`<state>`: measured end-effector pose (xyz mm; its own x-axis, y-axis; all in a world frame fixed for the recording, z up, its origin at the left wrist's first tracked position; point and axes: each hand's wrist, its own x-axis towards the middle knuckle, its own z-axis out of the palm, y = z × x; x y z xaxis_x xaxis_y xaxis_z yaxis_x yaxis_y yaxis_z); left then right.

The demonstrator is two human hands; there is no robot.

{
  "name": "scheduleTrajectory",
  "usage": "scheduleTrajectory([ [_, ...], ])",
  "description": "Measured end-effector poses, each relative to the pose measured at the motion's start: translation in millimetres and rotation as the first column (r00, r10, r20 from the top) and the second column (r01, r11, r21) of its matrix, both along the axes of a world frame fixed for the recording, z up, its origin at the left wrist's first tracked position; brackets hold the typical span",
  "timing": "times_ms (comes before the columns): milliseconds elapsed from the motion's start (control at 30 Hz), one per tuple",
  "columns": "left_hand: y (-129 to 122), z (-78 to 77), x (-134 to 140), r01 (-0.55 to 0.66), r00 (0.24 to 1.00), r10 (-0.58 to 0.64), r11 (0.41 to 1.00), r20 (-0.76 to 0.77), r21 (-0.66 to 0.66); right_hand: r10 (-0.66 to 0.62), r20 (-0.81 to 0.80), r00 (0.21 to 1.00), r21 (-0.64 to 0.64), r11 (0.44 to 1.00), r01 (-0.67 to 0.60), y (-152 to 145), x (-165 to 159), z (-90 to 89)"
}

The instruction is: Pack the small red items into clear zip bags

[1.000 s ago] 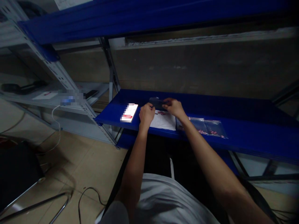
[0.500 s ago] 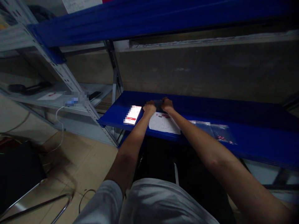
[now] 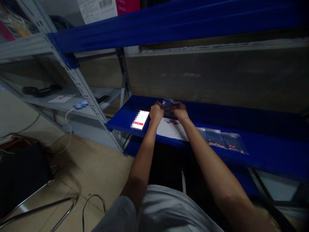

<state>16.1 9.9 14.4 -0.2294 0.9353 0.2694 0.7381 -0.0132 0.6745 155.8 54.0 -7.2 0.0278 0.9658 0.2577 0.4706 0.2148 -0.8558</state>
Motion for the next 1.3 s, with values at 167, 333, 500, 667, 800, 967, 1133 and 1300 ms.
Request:
scheduleTrajectory([
  [167, -34, -8.3, 3, 0.039, 0.914, -0.095, 0.988, 0.394, 0.148, 0.019, -0.441, 0.897, -0.114, 0.990, -0.077, -53, 8, -1.4],
  [333, -83, -28.0, 1, 0.185, 0.688, -0.224, 0.974, 0.690, 0.131, 0.081, -0.573, 0.816, -0.086, 0.984, -0.158, -114, 25, -5.9],
  [500, -107, -26.6, -11, 0.432, 0.605, -0.332, 0.900, 0.724, 0.051, 0.159, -0.495, 0.854, -0.094, 0.968, -0.234, -148, 41, -3.0],
  [667, -114, -19.5, -12, 0.580, 0.492, -0.392, 0.813, 0.778, 0.043, 0.124, -0.486, 0.865, -0.071, 0.981, -0.181, -147, 46, -8.0],
  [800, -117, -21.0, -5, 0.655, 0.398, -0.402, 0.754, 0.825, 0.051, 0.105, -0.449, 0.888, -0.060, 0.987, -0.147, -145, 46, -12.5],
  [967, -116, -22.1, -11, 0.613, 0.427, -0.377, 0.789, 0.822, 0.044, 0.145, -0.425, 0.893, -0.057, 0.981, -0.187, -149, 54, -6.2],
  [1133, -119, -8.3, -16, 0.497, 0.712, -0.349, 0.864, 0.609, -0.086, 0.145, -0.408, 0.902, -0.079, 0.978, -0.193, -149, 67, -6.0],
  [1300, -128, 10.4, 11, 0.346, 0.936, -0.346, 0.938, 0.066, 0.021, 0.203, -0.344, 0.917, -0.073, 0.968, -0.242, -150, 63, -3.8],
])
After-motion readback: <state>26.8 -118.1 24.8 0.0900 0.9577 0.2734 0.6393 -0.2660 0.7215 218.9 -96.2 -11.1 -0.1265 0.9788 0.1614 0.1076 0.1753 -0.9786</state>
